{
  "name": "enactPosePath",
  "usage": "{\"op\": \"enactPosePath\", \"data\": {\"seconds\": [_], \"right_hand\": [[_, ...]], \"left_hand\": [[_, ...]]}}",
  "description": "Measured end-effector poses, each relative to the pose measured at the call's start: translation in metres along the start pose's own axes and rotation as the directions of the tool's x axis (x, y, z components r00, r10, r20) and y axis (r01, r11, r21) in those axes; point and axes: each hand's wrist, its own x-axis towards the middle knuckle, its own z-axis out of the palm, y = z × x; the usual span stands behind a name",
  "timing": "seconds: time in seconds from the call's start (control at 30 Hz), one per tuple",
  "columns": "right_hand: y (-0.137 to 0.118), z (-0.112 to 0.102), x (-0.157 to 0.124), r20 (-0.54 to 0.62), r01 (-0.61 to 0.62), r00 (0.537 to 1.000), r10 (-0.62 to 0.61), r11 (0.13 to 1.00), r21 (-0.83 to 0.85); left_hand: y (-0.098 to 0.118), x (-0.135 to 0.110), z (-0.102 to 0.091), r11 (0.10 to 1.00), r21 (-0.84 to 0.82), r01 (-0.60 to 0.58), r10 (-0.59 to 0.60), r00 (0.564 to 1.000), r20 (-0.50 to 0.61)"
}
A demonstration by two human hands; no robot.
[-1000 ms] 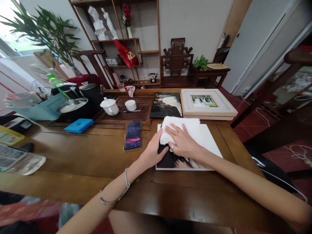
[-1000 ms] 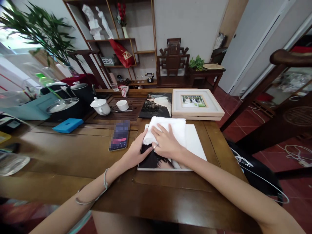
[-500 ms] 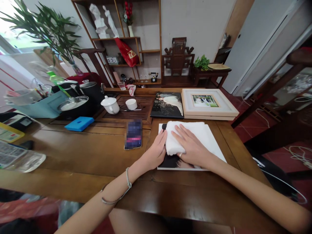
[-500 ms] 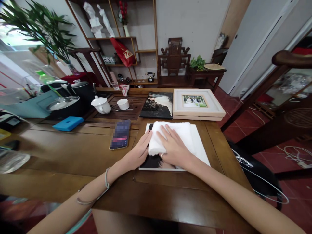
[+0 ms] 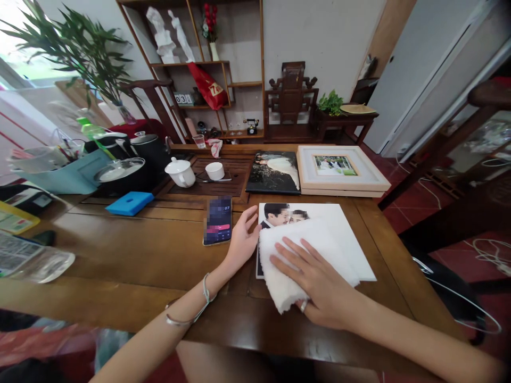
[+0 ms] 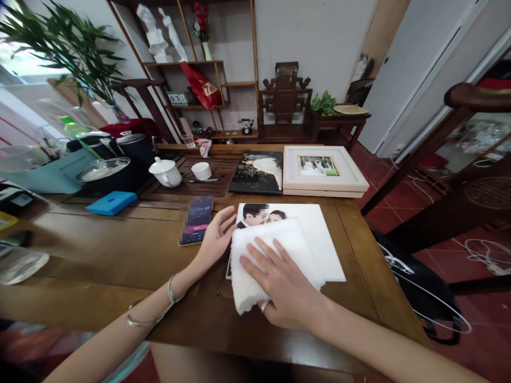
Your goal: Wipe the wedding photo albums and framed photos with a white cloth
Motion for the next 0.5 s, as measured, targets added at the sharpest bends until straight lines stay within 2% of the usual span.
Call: {"op": "enactPosePath", "data": {"seconds": [0.13,0.2,0.27,0.37,0.5], "right_hand": [[0.011,0.001,-0.013,-0.077,-0.066,0.995,0.062,0.997,-0.047],[0.015,0.001,-0.016,-0.102,-0.069,0.993,0.062,0.995,-0.070],[0.017,0.000,-0.018,-0.111,-0.047,0.993,0.037,0.995,-0.088],[0.015,-0.001,-0.022,-0.125,-0.002,0.992,-0.013,0.994,-0.113],[0.008,-0.001,-0.026,-0.184,0.024,0.981,-0.057,0.984,-0.174]], "left_hand": [[0.010,0.000,-0.001,0.965,-0.161,0.209,-0.224,0.971,-0.085],[0.018,-0.001,-0.004,0.912,-0.204,0.357,-0.378,0.923,-0.074],[0.024,-0.001,-0.007,0.855,-0.233,0.464,-0.480,0.877,-0.014],[0.027,0.001,-0.010,0.816,-0.251,0.520,-0.512,0.853,0.100],[0.029,0.003,-0.011,0.805,-0.298,0.514,-0.507,0.856,0.107]]}}
